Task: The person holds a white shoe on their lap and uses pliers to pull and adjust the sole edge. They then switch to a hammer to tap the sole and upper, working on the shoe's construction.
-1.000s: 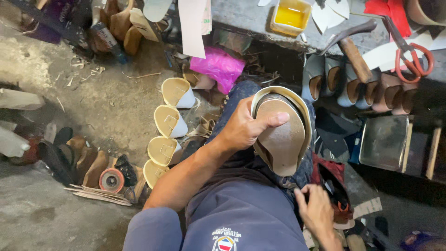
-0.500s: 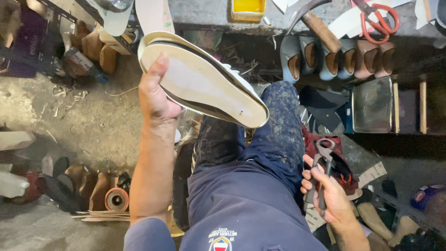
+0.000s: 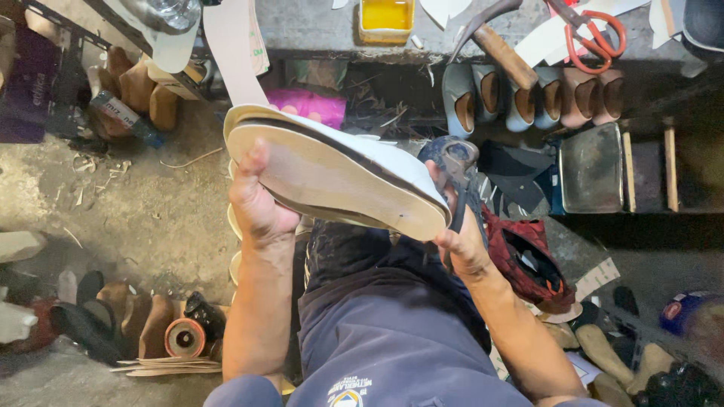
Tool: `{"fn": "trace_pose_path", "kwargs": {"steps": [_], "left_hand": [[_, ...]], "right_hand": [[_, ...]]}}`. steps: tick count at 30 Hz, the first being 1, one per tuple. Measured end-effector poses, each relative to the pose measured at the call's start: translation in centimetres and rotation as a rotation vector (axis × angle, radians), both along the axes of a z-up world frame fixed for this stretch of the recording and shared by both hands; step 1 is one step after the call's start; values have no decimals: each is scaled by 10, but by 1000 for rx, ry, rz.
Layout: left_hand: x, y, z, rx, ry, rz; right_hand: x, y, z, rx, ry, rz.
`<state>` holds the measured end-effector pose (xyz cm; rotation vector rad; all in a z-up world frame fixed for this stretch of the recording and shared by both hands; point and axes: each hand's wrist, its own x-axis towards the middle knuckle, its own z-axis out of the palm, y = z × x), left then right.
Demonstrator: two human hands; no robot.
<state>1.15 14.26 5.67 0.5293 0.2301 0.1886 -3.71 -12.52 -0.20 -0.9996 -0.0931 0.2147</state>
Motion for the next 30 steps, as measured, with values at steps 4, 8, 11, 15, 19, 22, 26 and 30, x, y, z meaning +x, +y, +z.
{"fn": "trace_pose_path", "kwargs": {"steps": [4,8,11,15,19,22,26,30], "left_hand": [[-5,5,-2,-91,-117,-74],[-7,5,-7,-96,-130,-98],[-3,4,-13,-90,-147,-100],[-2,2,-16,-37,-163,-85],[-1,7,-9,45,-187,-57],[1,8,4,263,-273,20],[0,-12,9,935,-271,-30],[-11,-34,18,1458,-410,-197]], "right_hand": [[6,3,6,-83,-23,10],[3,2,7,-52,25,-19],[4,-2,4,-58,60,-48],[1,-1,2,-56,103,-92],[-4,-4,16,-96,149,-40],[-13,-27,5,-272,402,-37],[-35,-37,23,-265,441,4],[-52,-45,57,-647,305,279]]}}
